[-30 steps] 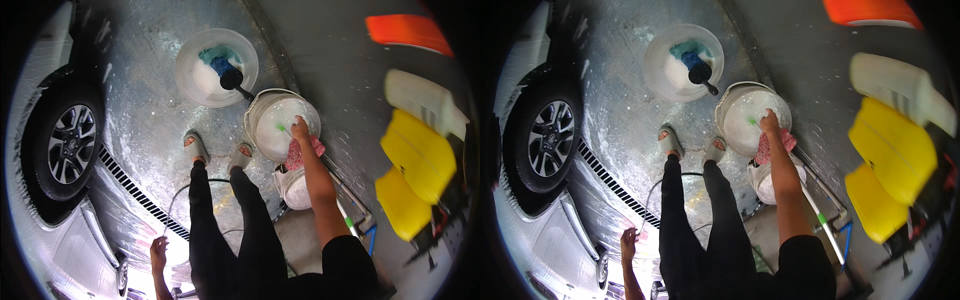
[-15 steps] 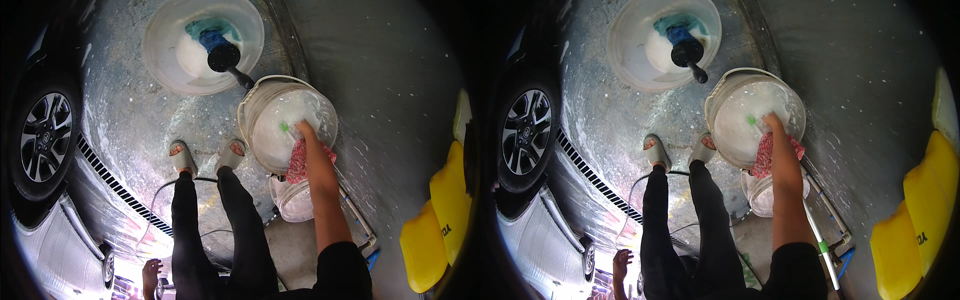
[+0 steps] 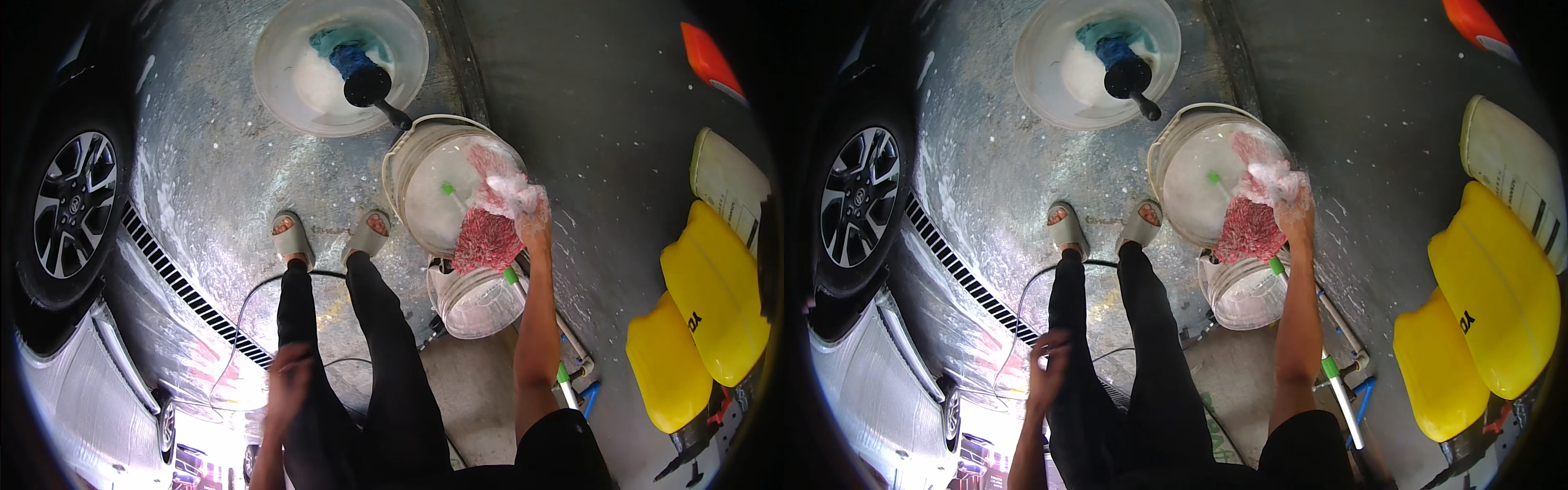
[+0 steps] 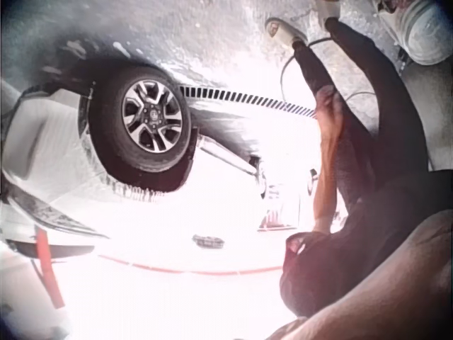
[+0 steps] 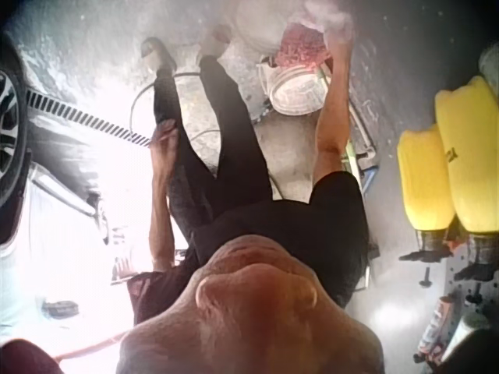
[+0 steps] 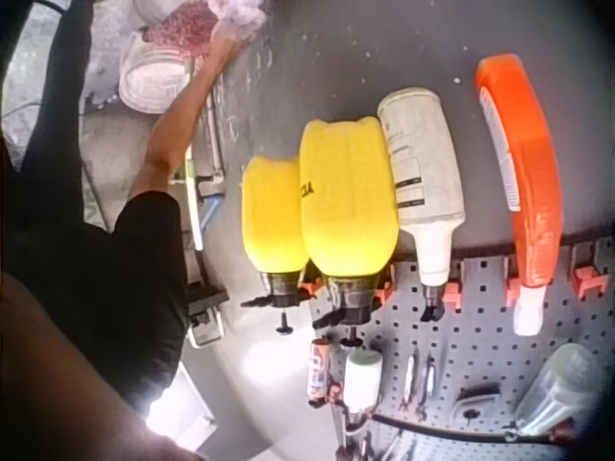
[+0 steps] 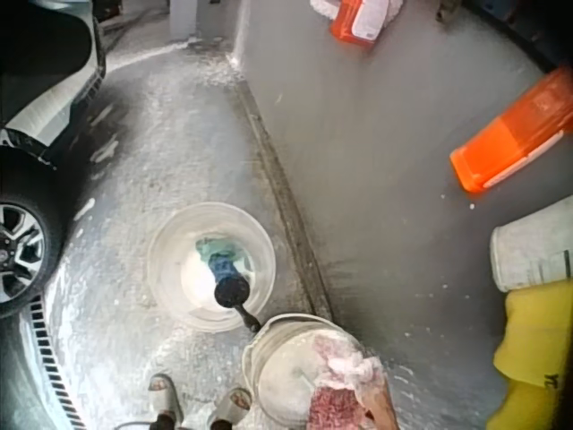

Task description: The person prepares a pressure washer with pink soap, then sprays foam onto a white SUV. They walk around the vehicle to cover all sides, then use a wash mitt to scrub the hood and windshield.

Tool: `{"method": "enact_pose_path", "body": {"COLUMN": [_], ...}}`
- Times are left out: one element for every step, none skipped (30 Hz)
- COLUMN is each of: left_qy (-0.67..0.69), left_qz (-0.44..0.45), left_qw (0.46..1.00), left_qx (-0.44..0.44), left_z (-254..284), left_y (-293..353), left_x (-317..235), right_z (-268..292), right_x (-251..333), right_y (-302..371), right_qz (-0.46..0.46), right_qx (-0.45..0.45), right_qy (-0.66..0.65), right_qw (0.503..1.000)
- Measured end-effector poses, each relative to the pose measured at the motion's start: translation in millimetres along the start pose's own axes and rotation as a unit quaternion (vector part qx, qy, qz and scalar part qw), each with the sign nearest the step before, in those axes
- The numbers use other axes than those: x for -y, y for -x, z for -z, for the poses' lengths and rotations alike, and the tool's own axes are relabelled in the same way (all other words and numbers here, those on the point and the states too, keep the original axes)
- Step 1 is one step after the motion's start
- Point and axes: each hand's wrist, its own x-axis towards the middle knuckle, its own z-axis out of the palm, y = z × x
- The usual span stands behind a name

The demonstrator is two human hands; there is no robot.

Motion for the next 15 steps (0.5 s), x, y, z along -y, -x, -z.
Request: {"method": "enact_pose_path", "body": {"left_qy": [-0.049,0.014,-0.058,-0.037,-0.006,-0.058,-0.09,-0.136,-0.139,-0.146,-0.157,-0.114,-0.078,-0.045,-0.046], "left_qz": [-0.033,-0.093,-0.204,-0.208,-0.211,-0.244,-0.164,-0.046,-0.02,0.022,0.072,0.017,-0.028,-0.073,-0.077], "left_qw": [0.997,0.987,0.966,0.963,0.958,0.962,0.974,0.976,0.972,0.963,0.946,0.959,0.962,0.963,0.97], "left_qx": [0.055,0.131,0.145,0.169,0.196,0.11,0.124,0.165,0.188,0.227,0.275,0.26,0.258,0.256,0.225], "left_z": [-44.9,-97.9,-153.6,-202.8,-248.9,-288.2,-317.7,-336.1,-342.8,-344.8,-341.8,-331.0,-312.0,-292.6,-277.5], "left_y": [-29.3,-55.9,-91.4,-112.4,-139.4,-157.4,-168.4,-183.1,-196.4,-203.9,-208.2,-208.6,-204.7,-201.0,-195.9], "left_x": [-18.3,-36.4,-53.7,-70.2,-86.4,-100.6,-110.0,-116.4,-119.0,-122.6,-128.0,-131.1,-130.5,-133.1,-139.0], "right_z": [-3.6,-7.1,-8.9,-8.5,-5.1,0.4,8.4,17.3,26.9,38.9,44.8,50.6,53.1,54.8,49.5], "right_x": [4.3,7.7,11.0,14.2,18.1,22.6,27.4,33.1,38.6,41.3,45.1,46.5,45.8,41.7,36.1], "right_y": [-2.1,-5.2,-9.9,-13.5,-18.0,-21.9,-22.2,-23.6,-27.9,-22.9,-23.3,-25.4,-27.6,-28.5,-31.8], "right_qz": [0.019,0.029,0.02,0.025,0.011,-0.003,-0.013,-0.017,-0.023,0.052,0.058,0.1,0.145,0.163,0.07], "right_qx": [-0.021,-0.034,-0.048,-0.02,0.01,0.041,0.046,0.051,0.053,0.023,0.031,0.038,0.035,0.046,0.09], "right_qy": [-0.025,-0.041,-0.054,-0.145,-0.233,-0.319,-0.308,-0.297,-0.287,-0.215,-0.203,-0.214,-0.231,-0.195,-0.237], "right_qw": [0.999,0.998,0.997,0.989,0.972,0.947,0.95,0.953,0.956,0.975,0.977,0.971,0.962,0.966,0.965]}}
